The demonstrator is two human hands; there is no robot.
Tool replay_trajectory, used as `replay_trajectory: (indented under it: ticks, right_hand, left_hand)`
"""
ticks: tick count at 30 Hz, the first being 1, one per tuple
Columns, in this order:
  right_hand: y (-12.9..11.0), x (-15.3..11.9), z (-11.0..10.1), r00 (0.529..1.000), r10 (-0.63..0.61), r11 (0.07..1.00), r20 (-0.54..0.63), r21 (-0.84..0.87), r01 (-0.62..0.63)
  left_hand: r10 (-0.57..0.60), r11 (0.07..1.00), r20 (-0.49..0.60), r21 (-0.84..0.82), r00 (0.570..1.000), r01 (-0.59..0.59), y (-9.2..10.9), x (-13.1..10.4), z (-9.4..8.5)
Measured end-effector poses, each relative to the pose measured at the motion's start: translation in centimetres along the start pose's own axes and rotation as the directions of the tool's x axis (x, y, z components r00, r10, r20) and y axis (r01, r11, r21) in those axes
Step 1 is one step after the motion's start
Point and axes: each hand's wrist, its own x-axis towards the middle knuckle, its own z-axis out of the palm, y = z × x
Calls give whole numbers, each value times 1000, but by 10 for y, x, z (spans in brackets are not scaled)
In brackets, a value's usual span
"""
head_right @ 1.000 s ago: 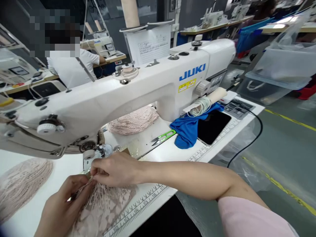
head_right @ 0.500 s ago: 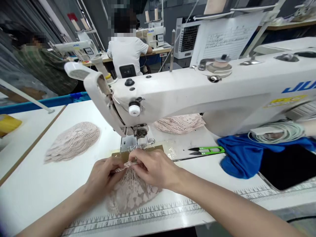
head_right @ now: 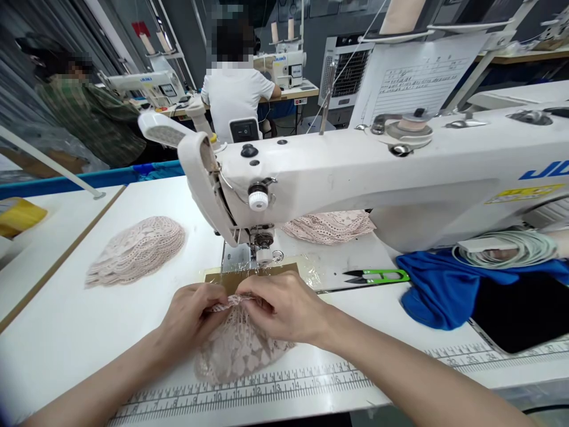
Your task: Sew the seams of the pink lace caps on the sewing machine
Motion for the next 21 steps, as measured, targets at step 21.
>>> replay_trajectory:
  ticks: [21]
  right_hand:
    - [-22,6,-21,979,91,989,185,98,-110]
  left_hand:
    - [-303,668,580,-436,756,603,17,13,-20]
